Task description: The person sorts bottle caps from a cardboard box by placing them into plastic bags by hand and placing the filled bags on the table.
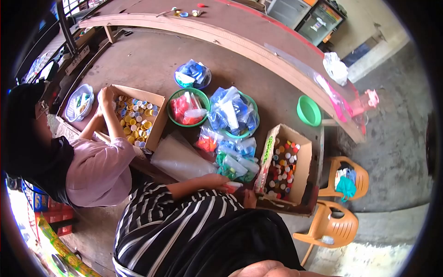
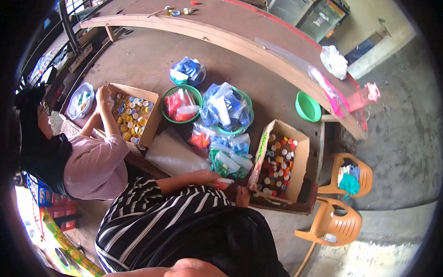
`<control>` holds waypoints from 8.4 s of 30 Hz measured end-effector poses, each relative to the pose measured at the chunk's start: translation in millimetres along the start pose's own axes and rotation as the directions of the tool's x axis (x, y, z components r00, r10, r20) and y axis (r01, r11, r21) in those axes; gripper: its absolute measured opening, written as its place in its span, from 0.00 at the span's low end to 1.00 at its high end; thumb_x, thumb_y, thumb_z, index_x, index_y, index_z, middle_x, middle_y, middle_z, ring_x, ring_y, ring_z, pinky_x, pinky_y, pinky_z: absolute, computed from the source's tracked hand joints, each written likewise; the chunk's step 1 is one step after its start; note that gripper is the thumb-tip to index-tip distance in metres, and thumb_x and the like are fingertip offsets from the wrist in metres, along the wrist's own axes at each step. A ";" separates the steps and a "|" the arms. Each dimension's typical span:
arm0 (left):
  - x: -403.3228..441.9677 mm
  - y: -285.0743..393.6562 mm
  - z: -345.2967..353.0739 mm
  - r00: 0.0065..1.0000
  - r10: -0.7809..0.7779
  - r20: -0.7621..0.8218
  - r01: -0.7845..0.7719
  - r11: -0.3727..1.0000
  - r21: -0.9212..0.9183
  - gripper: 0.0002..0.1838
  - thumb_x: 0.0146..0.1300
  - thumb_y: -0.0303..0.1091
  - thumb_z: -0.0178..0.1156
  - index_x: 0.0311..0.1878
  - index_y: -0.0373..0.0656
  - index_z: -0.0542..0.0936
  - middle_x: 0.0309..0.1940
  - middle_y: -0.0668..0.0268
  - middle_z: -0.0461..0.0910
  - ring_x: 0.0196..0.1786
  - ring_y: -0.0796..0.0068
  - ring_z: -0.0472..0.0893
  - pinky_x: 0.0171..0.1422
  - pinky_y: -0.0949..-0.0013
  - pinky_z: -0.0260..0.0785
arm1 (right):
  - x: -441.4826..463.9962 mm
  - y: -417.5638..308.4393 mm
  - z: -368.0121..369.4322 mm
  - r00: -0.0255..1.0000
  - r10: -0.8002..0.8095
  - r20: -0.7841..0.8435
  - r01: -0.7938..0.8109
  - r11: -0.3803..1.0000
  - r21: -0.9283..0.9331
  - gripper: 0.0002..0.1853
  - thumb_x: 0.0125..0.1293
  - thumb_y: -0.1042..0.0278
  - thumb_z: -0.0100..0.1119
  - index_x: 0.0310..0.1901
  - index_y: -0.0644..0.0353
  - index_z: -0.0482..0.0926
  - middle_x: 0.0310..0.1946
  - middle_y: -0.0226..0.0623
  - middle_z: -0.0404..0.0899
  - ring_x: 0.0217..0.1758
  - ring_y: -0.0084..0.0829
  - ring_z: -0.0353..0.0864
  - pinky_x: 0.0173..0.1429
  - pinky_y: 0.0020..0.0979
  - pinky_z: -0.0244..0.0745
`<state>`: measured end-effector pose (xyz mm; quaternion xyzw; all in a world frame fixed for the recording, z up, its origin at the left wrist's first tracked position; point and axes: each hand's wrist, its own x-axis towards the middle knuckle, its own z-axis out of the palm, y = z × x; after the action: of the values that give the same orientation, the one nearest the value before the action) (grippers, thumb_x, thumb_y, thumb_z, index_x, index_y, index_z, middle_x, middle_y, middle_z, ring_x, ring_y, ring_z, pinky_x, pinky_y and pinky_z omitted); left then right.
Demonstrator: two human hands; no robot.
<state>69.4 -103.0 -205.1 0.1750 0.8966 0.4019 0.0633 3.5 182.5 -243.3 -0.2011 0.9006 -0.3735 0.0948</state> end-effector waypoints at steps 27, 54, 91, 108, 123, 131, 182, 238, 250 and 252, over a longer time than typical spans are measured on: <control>-23.4 -72.1 -100.5 0.877 -0.149 -0.457 0.393 0.771 0.501 0.21 0.63 0.45 0.62 0.56 0.47 0.77 0.54 0.62 0.74 0.61 0.61 0.72 0.70 0.52 0.60 | -3.1 -7.9 12.4 0.996 -0.070 0.057 0.085 0.945 -0.317 0.10 0.73 0.59 0.56 0.39 0.57 0.77 0.34 0.47 0.78 0.38 0.53 0.80 0.38 0.49 0.74; -20.2 -62.6 -54.0 0.591 -0.090 -0.802 0.513 0.809 0.287 0.29 0.57 0.54 0.68 0.57 0.48 0.73 0.53 0.60 0.73 0.60 0.57 0.72 0.74 0.45 0.53 | -1.7 -9.6 13.3 0.983 -0.185 -0.014 0.168 0.919 -0.357 0.12 0.72 0.59 0.55 0.32 0.56 0.75 0.31 0.43 0.76 0.35 0.50 0.80 0.36 0.50 0.74; 44.1 -139.0 -232.6 0.202 -0.370 -0.907 0.785 0.614 -0.076 0.22 0.75 0.39 0.46 0.66 0.39 0.67 0.54 0.41 0.74 0.46 0.40 0.81 0.44 0.47 0.76 | -2.3 -20.4 10.8 0.998 -0.065 -0.004 0.058 0.909 -0.414 0.12 0.70 0.59 0.57 0.31 0.56 0.76 0.29 0.46 0.78 0.35 0.53 0.80 0.35 0.53 0.72; 30.5 -97.3 -241.4 0.340 -0.151 -0.928 0.813 0.543 0.210 0.23 0.65 0.41 0.60 0.60 0.39 0.77 0.59 0.55 0.73 0.59 0.55 0.73 0.63 0.50 0.67 | 0.6 -22.6 6.1 0.994 -0.107 -0.014 0.095 0.932 -0.350 0.12 0.70 0.59 0.56 0.31 0.56 0.75 0.29 0.45 0.78 0.35 0.53 0.80 0.35 0.52 0.72; -1.8 -75.4 -134.6 0.838 -0.272 -0.473 0.498 0.736 0.458 0.36 0.43 0.41 0.75 0.57 0.43 0.73 0.58 0.60 0.73 0.62 0.60 0.70 0.68 0.57 0.61 | -4.7 -35.6 7.2 0.986 -0.155 -0.062 0.128 0.941 -0.315 0.11 0.70 0.60 0.57 0.32 0.56 0.75 0.30 0.45 0.77 0.35 0.53 0.80 0.36 0.51 0.74; -11.2 -75.2 -121.8 0.872 -0.224 -0.435 0.429 0.779 0.458 0.28 0.44 0.41 0.76 0.46 0.43 0.75 0.47 0.58 0.80 0.55 0.58 0.78 0.62 0.55 0.67 | -7.0 -43.9 6.2 0.974 -0.176 -0.141 0.135 0.956 -0.261 0.11 0.68 0.60 0.60 0.33 0.56 0.76 0.29 0.47 0.77 0.35 0.55 0.80 0.37 0.52 0.73; -10.3 -161.6 -264.2 0.503 -0.372 -0.780 0.849 0.380 0.366 0.32 0.71 0.63 0.47 0.67 0.51 0.74 0.66 0.59 0.71 0.72 0.54 0.66 0.79 0.31 0.35 | -5.2 -31.5 9.9 0.991 -0.085 -0.108 0.048 0.950 -0.309 0.10 0.65 0.60 0.59 0.30 0.55 0.77 0.29 0.44 0.78 0.35 0.52 0.80 0.37 0.51 0.75; 133.9 210.6 18.7 0.687 -0.414 -0.597 0.331 0.910 -0.250 0.19 0.58 0.38 0.74 0.38 0.34 0.75 0.30 0.54 0.78 0.31 0.59 0.81 0.37 0.60 0.74 | 52.8 -56.4 -177.9 0.930 -0.298 0.215 0.176 0.876 0.449 0.11 0.68 0.67 0.66 0.47 0.65 0.83 0.33 0.34 0.83 0.38 0.21 0.80 0.45 0.24 0.74; 166.4 215.0 51.2 0.709 -0.405 -0.578 0.293 0.914 -0.282 0.16 0.53 0.27 0.71 0.43 0.36 0.76 0.34 0.58 0.83 0.36 0.67 0.85 0.40 0.66 0.78 | 76.1 -2.1 -186.6 0.943 -0.260 0.207 0.116 0.841 0.529 0.14 0.76 0.62 0.56 0.45 0.67 0.83 0.28 0.38 0.81 0.32 0.23 0.80 0.38 0.31 0.75; 163.8 214.6 49.8 0.669 -0.474 -0.573 0.343 0.880 -0.329 0.15 0.53 0.25 0.70 0.43 0.36 0.76 0.34 0.58 0.82 0.35 0.67 0.85 0.40 0.66 0.77 | 82.4 -6.4 -197.4 0.915 -0.117 0.386 -0.121 0.834 0.538 0.13 0.76 0.64 0.56 0.45 0.65 0.84 0.29 0.32 0.82 0.32 0.18 0.79 0.38 0.25 0.75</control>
<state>-14.1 123.6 -74.6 -0.1852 0.8361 0.4972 -0.1394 -132.2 268.0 -101.6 -0.2369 0.7154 -0.5670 0.3327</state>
